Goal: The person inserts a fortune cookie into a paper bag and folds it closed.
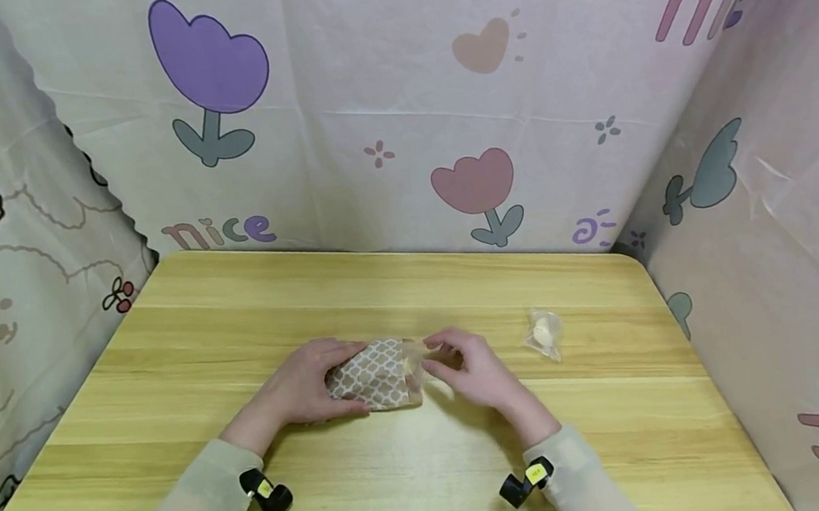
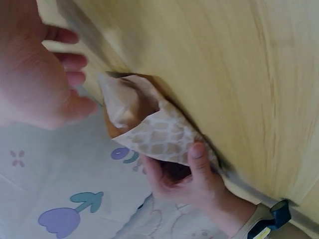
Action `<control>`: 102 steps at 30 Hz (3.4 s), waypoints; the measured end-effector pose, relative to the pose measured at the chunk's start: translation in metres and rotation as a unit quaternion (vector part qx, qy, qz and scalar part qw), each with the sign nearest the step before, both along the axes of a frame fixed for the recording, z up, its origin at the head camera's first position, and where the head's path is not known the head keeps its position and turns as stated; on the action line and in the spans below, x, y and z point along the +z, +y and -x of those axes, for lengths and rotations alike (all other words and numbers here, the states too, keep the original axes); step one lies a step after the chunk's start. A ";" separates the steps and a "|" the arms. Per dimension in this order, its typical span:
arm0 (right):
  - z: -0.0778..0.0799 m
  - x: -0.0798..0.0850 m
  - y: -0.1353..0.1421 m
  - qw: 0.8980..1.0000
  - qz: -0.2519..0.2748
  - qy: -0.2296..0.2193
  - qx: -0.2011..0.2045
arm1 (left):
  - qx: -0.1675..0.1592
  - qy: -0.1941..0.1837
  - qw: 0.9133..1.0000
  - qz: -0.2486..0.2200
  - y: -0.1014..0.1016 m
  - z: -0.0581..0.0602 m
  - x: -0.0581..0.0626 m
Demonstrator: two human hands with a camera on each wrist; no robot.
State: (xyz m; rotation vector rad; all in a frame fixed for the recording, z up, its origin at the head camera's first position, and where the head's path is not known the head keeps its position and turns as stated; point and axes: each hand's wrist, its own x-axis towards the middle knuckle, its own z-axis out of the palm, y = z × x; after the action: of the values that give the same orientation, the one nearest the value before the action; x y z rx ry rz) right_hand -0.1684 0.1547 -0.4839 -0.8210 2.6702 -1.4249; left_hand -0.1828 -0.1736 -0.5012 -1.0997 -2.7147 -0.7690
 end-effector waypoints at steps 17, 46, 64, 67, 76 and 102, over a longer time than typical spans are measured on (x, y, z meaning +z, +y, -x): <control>0.001 0.002 -0.014 0.967 0.096 -0.232 -0.039 | 0.000 0.007 1.000 -0.003 0.000 0.000 -0.002; -0.002 0.004 -0.034 0.950 0.161 -0.262 -0.050 | -0.016 0.007 1.000 -0.001 0.003 0.000 0.001; -0.006 0.008 -0.032 0.930 0.185 -0.306 -0.085 | -0.016 -0.025 0.999 0.030 0.004 -0.007 0.006; -0.006 0.007 -0.032 0.929 0.188 -0.304 -0.097 | -0.019 -0.017 0.999 0.022 0.004 -0.007 0.006; -0.011 0.007 -0.034 0.930 0.181 -0.312 -0.077 | -0.009 -0.012 1.000 0.014 0.005 -0.005 0.006; -0.011 0.010 -0.044 0.935 0.187 -0.294 -0.067 | -0.007 -0.020 1.000 0.010 0.011 -0.005 0.008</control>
State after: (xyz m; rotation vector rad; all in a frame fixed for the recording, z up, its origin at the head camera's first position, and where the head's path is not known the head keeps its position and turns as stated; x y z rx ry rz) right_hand -0.1570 0.1112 -0.4739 -0.1553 2.0638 -1.8755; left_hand -0.1777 -0.1626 -0.4932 -1.1197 -2.7567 -0.7743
